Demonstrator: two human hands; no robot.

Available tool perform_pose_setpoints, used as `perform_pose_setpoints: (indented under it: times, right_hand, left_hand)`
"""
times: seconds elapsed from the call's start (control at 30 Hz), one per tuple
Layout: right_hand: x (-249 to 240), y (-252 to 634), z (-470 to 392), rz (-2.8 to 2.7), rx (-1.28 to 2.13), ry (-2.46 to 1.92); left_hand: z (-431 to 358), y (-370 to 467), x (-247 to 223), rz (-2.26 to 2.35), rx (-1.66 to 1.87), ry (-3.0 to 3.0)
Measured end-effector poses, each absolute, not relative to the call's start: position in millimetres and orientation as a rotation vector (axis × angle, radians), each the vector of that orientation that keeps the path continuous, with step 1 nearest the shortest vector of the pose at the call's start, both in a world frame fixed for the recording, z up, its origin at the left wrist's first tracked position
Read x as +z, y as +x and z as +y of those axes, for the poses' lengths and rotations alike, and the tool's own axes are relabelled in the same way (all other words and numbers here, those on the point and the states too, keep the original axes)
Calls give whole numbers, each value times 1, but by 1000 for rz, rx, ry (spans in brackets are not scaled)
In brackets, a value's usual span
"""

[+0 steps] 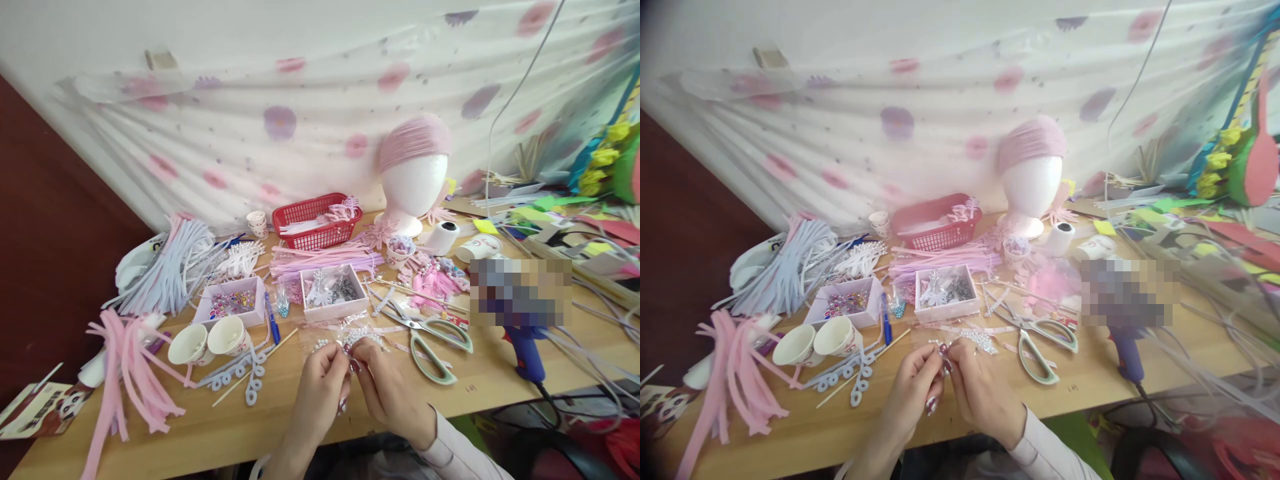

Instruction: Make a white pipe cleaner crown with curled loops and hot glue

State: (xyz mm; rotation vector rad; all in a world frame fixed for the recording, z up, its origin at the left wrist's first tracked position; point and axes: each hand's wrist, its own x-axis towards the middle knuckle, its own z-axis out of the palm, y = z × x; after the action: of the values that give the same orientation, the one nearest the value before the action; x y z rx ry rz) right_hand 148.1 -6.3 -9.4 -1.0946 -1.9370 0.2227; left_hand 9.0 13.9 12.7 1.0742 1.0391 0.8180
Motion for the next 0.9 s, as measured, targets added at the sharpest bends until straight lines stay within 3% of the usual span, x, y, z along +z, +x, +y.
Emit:
perform_pose_setpoints:
  times: [0.4, 0.73, 0.9]
  right_hand:
    - [-10, 135, -13, -1473, 956, -1065]
    - [10, 137, -7, -1360, 1301, -1071]
    - [26, 146, -8, -1593, 1274, -1081]
  left_hand:
    - [12, 9, 15, 1049, 894, 1288]
    - [16, -5, 17, 1124, 1009, 1714]
    - [19, -16, 20, 1041, 994, 1847]
